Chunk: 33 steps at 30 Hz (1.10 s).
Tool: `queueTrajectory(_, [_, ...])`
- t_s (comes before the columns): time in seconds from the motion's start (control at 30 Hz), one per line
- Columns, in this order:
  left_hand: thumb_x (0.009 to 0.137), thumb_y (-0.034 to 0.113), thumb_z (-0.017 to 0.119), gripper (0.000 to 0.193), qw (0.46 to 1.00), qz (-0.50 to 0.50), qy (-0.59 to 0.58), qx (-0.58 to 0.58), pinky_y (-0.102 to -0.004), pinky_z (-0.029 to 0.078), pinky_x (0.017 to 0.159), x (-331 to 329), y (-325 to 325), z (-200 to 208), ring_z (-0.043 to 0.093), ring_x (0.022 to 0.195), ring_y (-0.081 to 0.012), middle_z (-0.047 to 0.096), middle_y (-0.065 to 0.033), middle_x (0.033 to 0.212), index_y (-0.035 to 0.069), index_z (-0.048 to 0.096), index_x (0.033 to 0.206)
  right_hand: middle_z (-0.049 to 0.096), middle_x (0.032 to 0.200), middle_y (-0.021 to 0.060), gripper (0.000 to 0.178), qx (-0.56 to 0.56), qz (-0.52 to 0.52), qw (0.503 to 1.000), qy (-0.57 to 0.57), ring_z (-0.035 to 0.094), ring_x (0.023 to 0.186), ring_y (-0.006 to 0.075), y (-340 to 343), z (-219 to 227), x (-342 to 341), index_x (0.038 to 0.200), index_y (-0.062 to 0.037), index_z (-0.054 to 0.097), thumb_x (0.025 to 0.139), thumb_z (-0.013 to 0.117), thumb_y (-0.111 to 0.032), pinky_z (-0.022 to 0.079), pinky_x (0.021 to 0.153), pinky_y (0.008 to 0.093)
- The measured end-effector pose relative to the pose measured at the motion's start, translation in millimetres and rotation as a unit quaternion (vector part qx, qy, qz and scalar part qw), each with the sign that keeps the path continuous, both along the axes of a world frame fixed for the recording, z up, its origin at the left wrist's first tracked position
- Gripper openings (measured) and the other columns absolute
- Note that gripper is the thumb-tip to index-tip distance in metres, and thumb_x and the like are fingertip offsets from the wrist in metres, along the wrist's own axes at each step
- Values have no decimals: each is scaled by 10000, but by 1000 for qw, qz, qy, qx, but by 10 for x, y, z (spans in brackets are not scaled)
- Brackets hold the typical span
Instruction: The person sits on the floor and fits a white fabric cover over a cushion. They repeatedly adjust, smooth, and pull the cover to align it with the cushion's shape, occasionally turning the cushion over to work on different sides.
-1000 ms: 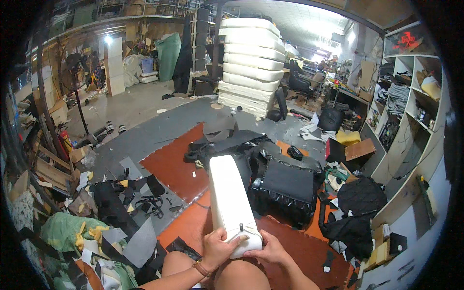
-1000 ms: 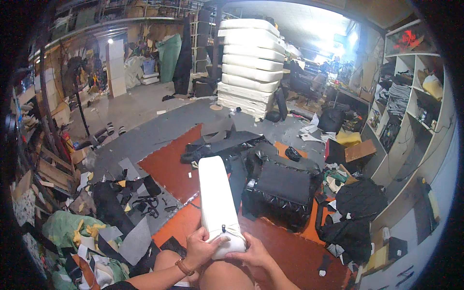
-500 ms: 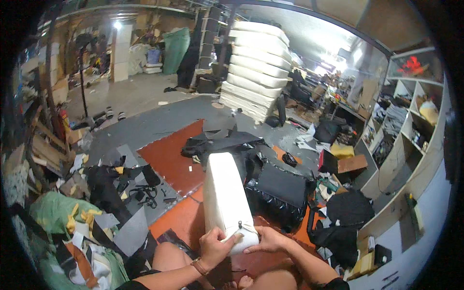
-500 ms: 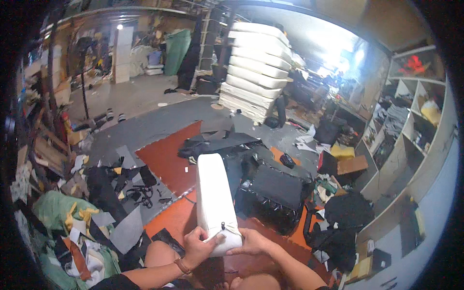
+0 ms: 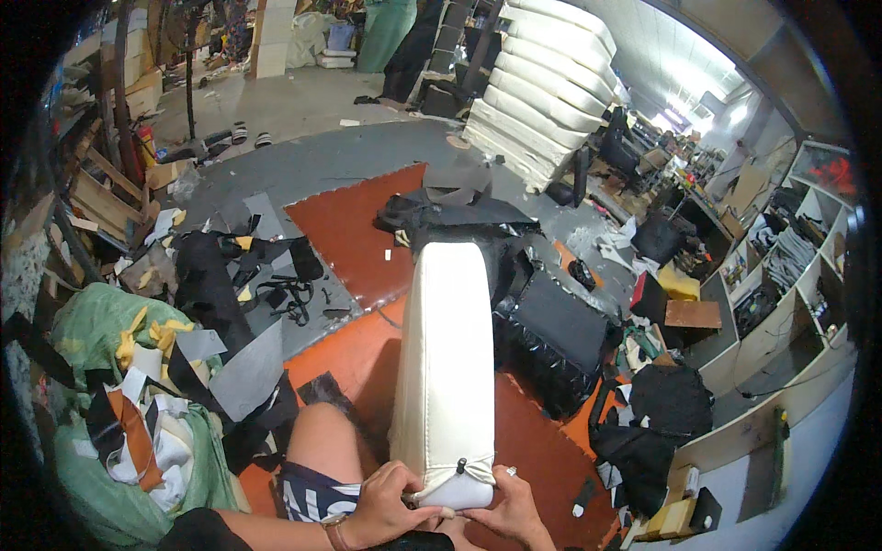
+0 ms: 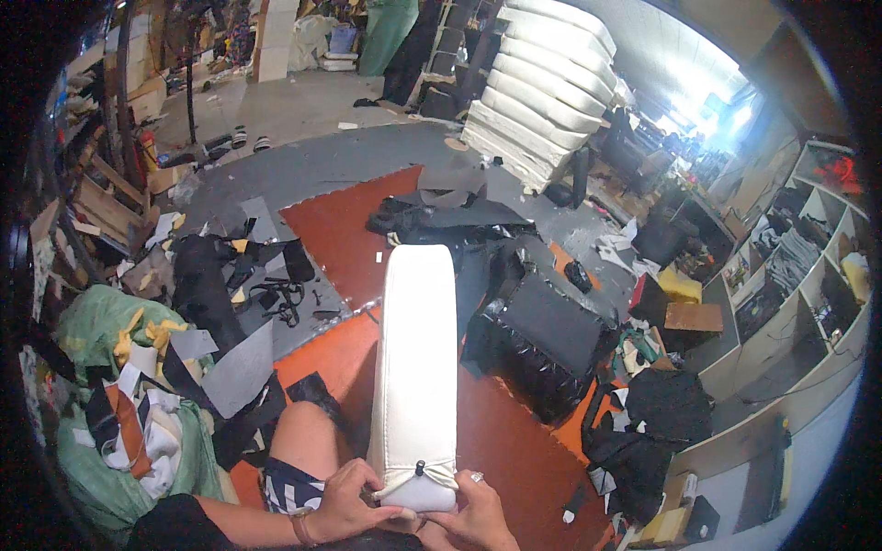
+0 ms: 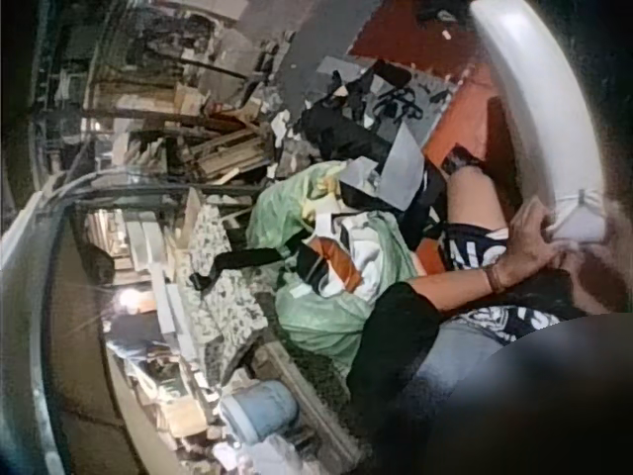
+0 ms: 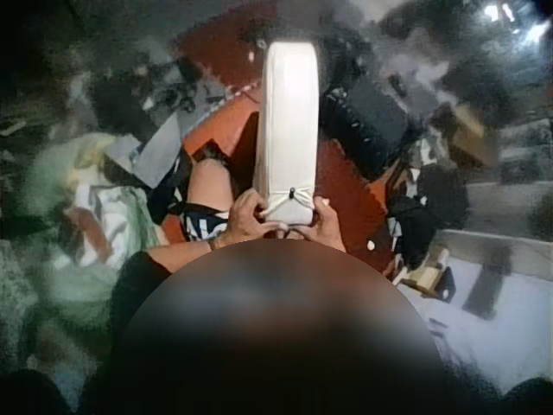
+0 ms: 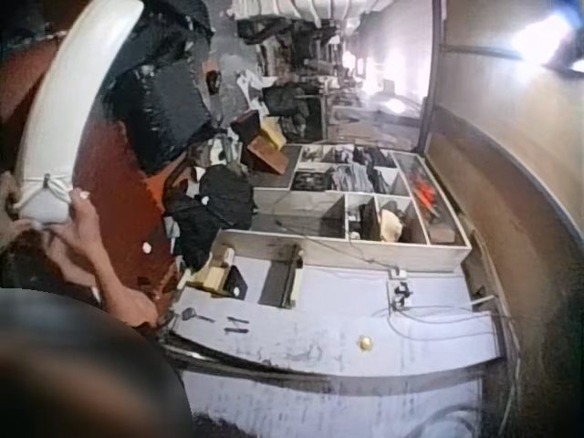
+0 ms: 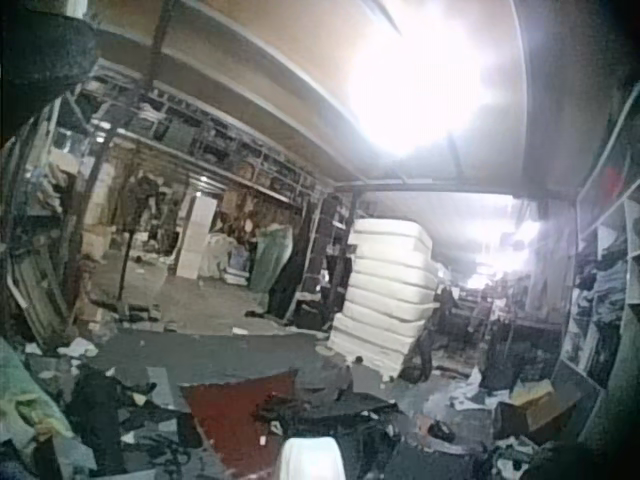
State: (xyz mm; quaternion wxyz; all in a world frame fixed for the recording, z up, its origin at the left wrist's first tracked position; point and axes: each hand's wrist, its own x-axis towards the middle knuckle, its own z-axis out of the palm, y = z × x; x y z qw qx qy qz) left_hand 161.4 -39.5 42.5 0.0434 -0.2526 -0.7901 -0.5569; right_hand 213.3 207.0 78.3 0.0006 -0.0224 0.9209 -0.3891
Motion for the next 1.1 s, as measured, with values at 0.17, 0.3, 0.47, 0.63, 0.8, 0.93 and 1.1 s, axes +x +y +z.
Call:
queueTrajectory(0.17, [651, 240, 1003, 484, 997, 76, 20, 1, -375, 501, 607, 144, 30, 24, 629, 706, -261, 602, -102, 810, 43, 626, 880, 734, 1000, 128, 600, -14, -31, 999, 27, 726, 961, 254, -46, -74, 13, 1124, -11, 697, 660, 996, -243, 565, 868, 366])
queueTrajectory(0.3, [651, 211, 996, 448, 995, 94, 44, 13, -386, 502, 598, 59, 49, 20, 631, 696, -274, 599, -106, 794, 33, 651, 875, 739, 975, 123, 584, -20, -55, 998, 19, 729, 925, 234, -125, 26, -94, 1106, -10, 701, 656, 996, -239, 573, 826, 364])
queueTrajectory(0.47, [665, 167, 976, 402, 990, 132, 37, 39, -392, 525, 622, 12, 89, 61, 653, 721, -288, 623, -108, 817, 25, 685, 904, 747, 951, 128, 570, -27, -61, 997, 27, 731, 897, 203, -146, 2, -217, 1099, -3, 697, 662, 991, -224, 579, 805, 362])
queueTrajectory(0.63, [672, 128, 970, 374, 984, 166, 23, 60, -351, 536, 608, -2, 125, 18, 669, 703, -248, 645, -106, 830, 17, 725, 933, 754, 963, 131, 558, -57, -62, 996, 43, 733, 919, 190, -140, -71, -293, 1112, 10, 688, 682, 976, -198, 596, 797, 357])
queueTrajectory(0.8, [682, 82, 963, 382, 977, 188, 39, 87, -337, 544, 623, -68, 139, -10, 682, 727, -235, 657, -108, 843, 5, 735, 978, 762, 958, 135, 565, -63, -82, 994, 45, 752, 921, 196, -275, -8, -394, 1112, 6, 686, 682, 978, -216, 620, 794, 360])
queueTrajectory(0.93, [685, 84, 967, 388, 974, 201, 47, 95, -333, 547, 645, -134, 107, -34, 680, 742, -231, 656, -108, 845, 1, 726, 977, 769, 961, 153, 583, 14, -94, 994, 43, 776, 902, 233, -361, 64, -454, 1107, -10, 693, 676, 989, -268, 629, 797, 369])
queueTrajectory(1.1, [687, 109, 980, 389, 970, 210, 62, 102, -324, 538, 660, -149, 67, -73, 666, 748, -225, 652, -98, 848, 5, 721, 958, 771, 950, 152, 587, 15, -100, 993, 61, 784, 888, 253, -443, 75, -462, 1105, -16, 701, 680, 989, -299, 632, 780, 373])
